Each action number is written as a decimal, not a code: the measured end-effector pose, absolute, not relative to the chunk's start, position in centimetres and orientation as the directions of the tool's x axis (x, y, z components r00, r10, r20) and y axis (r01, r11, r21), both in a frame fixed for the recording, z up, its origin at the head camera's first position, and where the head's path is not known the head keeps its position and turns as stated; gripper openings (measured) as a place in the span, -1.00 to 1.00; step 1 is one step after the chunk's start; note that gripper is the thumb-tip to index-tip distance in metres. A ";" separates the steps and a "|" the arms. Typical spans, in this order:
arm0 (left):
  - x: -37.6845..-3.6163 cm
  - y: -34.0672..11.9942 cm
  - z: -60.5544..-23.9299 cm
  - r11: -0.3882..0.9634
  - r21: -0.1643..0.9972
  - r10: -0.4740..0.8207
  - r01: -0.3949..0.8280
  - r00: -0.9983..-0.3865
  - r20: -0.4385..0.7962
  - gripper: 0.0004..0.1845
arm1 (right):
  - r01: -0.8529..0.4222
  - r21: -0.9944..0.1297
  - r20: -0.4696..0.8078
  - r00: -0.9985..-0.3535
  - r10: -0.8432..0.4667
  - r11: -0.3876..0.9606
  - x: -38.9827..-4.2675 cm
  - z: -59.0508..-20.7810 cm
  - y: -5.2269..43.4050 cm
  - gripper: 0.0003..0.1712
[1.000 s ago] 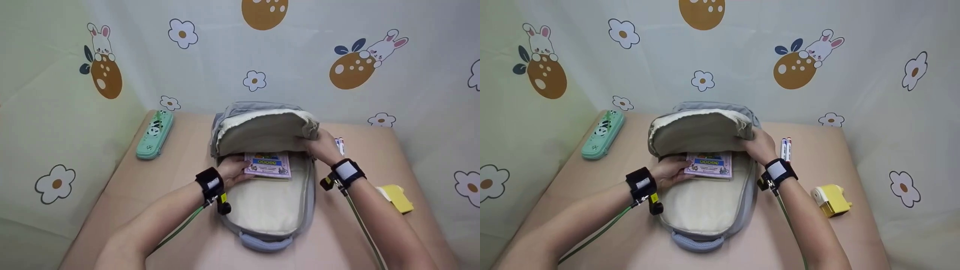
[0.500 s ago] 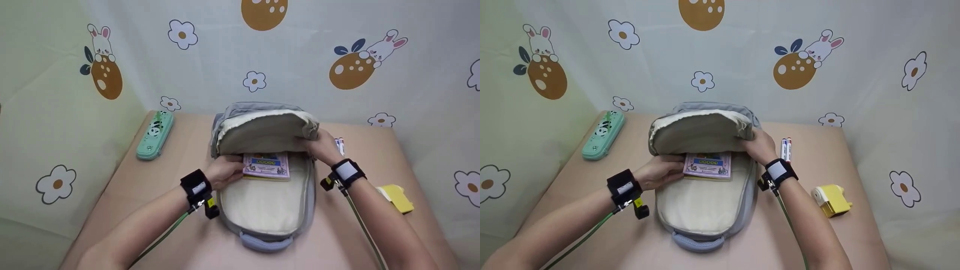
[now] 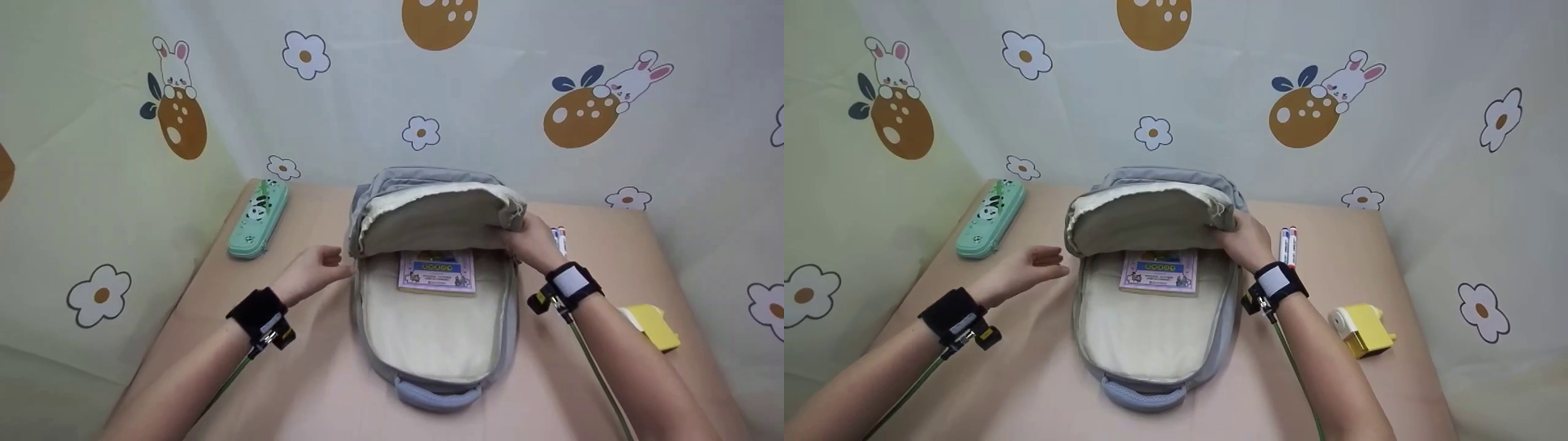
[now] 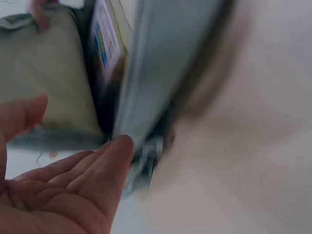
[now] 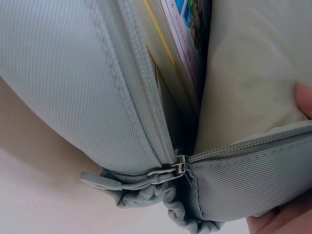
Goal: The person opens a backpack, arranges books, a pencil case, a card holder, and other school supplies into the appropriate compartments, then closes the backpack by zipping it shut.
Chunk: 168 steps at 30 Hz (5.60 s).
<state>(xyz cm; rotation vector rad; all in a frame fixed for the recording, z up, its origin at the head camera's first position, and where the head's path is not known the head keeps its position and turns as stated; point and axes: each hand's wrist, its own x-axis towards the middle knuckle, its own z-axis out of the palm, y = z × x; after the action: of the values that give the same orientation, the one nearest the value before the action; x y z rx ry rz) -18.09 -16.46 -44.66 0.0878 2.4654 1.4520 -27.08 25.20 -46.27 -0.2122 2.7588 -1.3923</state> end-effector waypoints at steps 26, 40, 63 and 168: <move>-20.3 -14.5 -46.3 0.549 0.760 0.283 0.348 -0.933 0.222 -0.92 | -0.494 -0.655 0.296 -0.864 -0.407 0.572 -23.8 -46.5 28.3 -0.73; -18.8 -16.1 -49.1 0.563 0.444 0.590 0.697 -0.715 0.374 -0.61 | -0.706 -0.288 0.439 -0.698 -0.566 0.647 -20.3 -49.7 29.5 -0.42; -17.2 -16.7 -51.2 0.593 0.314 0.718 0.741 -0.664 0.211 -0.53 | -0.699 -0.272 0.343 -0.712 -0.612 0.661 -17.8 -52.7 29.7 -0.33; -17.8 -17.0 -50.7 0.859 0.379 0.313 0.345 -0.939 0.144 -0.89 | -0.849 -0.068 -0.098 -0.516 -0.851 0.523 -25.1 -46.1 4.8 -0.53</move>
<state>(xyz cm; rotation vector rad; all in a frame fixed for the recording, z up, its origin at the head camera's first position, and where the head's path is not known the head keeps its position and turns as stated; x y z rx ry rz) -17.85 -16.97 -50.69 0.5498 3.1028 0.6566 -25.10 4.77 -46.13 -1.4782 2.6359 -0.0174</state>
